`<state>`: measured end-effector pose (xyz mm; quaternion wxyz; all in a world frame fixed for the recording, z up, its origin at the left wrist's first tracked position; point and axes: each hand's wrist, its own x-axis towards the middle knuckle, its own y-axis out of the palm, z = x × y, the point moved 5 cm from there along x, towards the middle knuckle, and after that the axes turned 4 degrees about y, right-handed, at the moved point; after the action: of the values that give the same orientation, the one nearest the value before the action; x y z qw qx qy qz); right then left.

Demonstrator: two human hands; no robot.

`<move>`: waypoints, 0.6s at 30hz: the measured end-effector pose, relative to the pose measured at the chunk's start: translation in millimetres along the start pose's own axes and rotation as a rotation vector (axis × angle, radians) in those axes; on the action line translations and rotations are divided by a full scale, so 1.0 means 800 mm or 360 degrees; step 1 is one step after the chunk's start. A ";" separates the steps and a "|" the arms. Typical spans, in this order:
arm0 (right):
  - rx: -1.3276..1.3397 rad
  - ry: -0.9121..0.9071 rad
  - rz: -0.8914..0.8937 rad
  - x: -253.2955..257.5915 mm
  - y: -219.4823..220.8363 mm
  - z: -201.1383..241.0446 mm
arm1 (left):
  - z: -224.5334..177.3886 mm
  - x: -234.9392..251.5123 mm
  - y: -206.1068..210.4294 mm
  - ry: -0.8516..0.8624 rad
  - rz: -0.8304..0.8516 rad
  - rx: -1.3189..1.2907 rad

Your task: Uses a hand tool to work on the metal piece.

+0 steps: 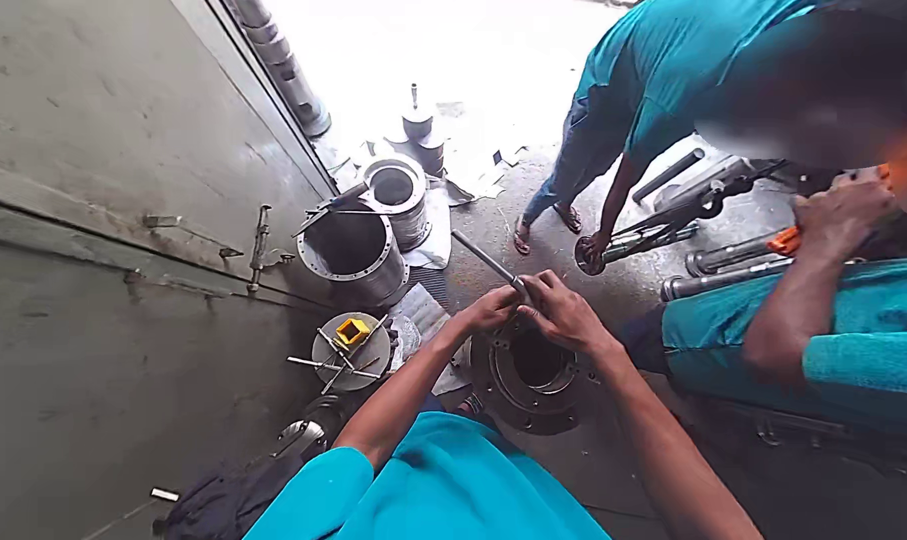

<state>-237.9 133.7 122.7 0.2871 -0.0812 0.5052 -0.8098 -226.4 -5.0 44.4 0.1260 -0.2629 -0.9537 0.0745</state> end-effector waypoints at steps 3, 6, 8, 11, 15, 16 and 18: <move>-0.0069 0.0061 -0.0012 -0.002 0.006 0.008 | 0.011 0.002 -0.003 0.0042 0.0073 0.0054; -0.0104 0.0175 0.0023 0.003 0.011 0.019 | 0.021 -0.003 -0.004 0.0033 0.0099 -0.0052; -0.0117 0.0272 0.0018 0.007 0.012 0.030 | 0.022 -0.009 -0.006 0.0059 0.0045 -0.0094; -0.0115 0.0519 -0.0017 0.013 0.014 0.043 | 0.017 -0.018 -0.006 0.0030 -0.0024 -0.0021; 0.0139 0.0990 -0.0148 0.008 0.030 0.055 | 0.016 -0.021 -0.001 0.0066 -0.0073 0.0155; 0.0221 0.1106 -0.0205 0.007 0.032 0.058 | 0.015 -0.019 0.000 0.0025 -0.0056 0.0201; 0.0390 0.1268 -0.0313 0.003 0.033 0.063 | 0.017 -0.016 0.002 -0.0031 -0.0031 0.0274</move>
<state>-208.6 84.7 123.9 -0.0016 0.2250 0.4665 -0.8554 -218.6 -11.0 28.6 0.1396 -0.2411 -0.9474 0.1574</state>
